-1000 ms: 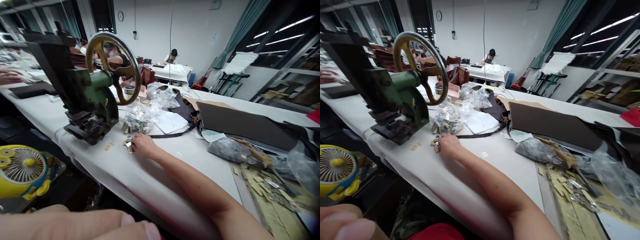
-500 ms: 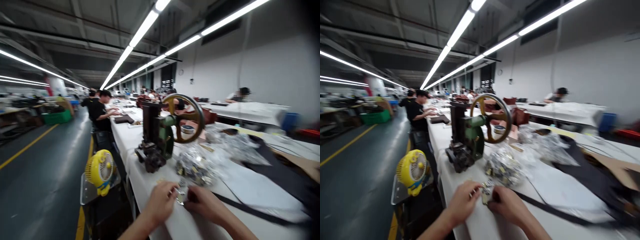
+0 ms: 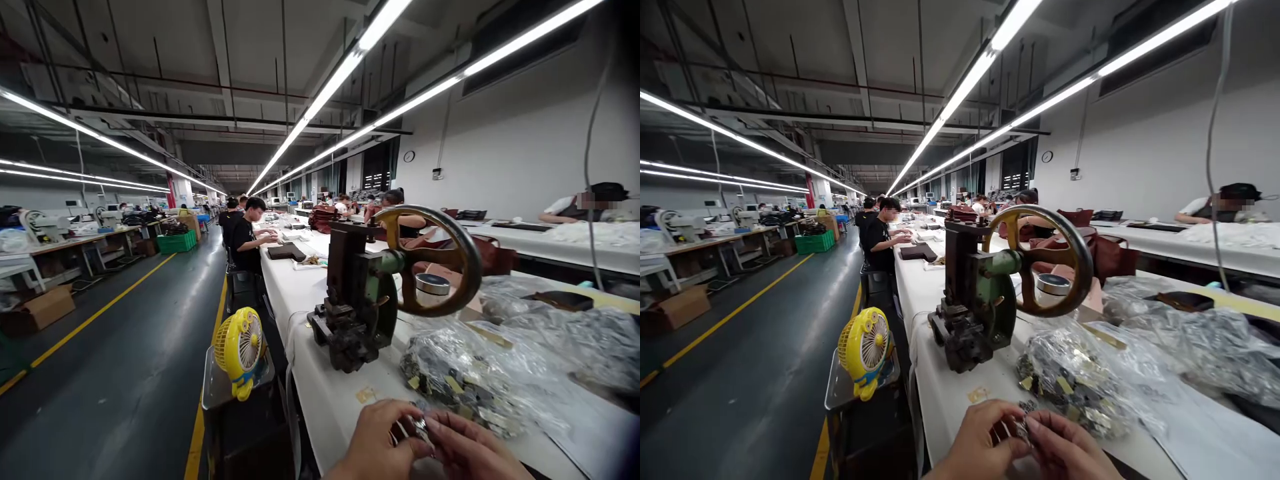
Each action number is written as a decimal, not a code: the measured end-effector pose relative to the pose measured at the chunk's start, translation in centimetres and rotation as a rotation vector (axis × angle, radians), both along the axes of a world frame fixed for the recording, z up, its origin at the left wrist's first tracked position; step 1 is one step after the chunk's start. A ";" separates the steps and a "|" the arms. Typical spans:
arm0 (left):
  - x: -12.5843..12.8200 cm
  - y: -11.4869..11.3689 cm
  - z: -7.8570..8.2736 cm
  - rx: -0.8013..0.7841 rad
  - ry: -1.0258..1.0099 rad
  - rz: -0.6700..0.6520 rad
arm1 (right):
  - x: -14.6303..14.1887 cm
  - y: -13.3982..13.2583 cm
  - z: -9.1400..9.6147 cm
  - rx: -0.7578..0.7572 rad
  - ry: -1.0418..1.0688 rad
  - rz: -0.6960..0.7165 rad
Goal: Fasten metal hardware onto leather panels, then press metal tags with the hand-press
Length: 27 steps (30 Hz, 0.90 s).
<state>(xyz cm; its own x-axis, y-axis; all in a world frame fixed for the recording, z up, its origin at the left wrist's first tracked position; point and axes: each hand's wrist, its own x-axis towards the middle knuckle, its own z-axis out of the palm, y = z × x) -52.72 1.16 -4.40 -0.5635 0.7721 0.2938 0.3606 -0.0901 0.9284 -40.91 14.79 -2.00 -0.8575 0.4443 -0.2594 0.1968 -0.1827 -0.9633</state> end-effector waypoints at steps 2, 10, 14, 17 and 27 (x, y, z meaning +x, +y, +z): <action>0.0 -0.1 0.1 -0.043 -0.102 -0.023 | 0.3 -0.6 0.3 0.003 0.046 -0.006; -0.2 -0.6 -0.1 -0.113 0.281 0.050 | 1.0 -0.3 2.0 -0.097 0.141 -0.141; -0.4 -0.7 -0.1 -0.053 0.250 0.008 | 1.2 0.0 2.1 -0.188 0.156 -0.157; -0.5 -0.9 -0.1 0.049 0.138 -0.055 | 1.1 -0.8 1.8 -0.230 0.111 -0.063; -0.8 -1.8 0.2 0.081 -0.097 -0.042 | -0.4 -3.8 1.2 0.189 0.222 -0.088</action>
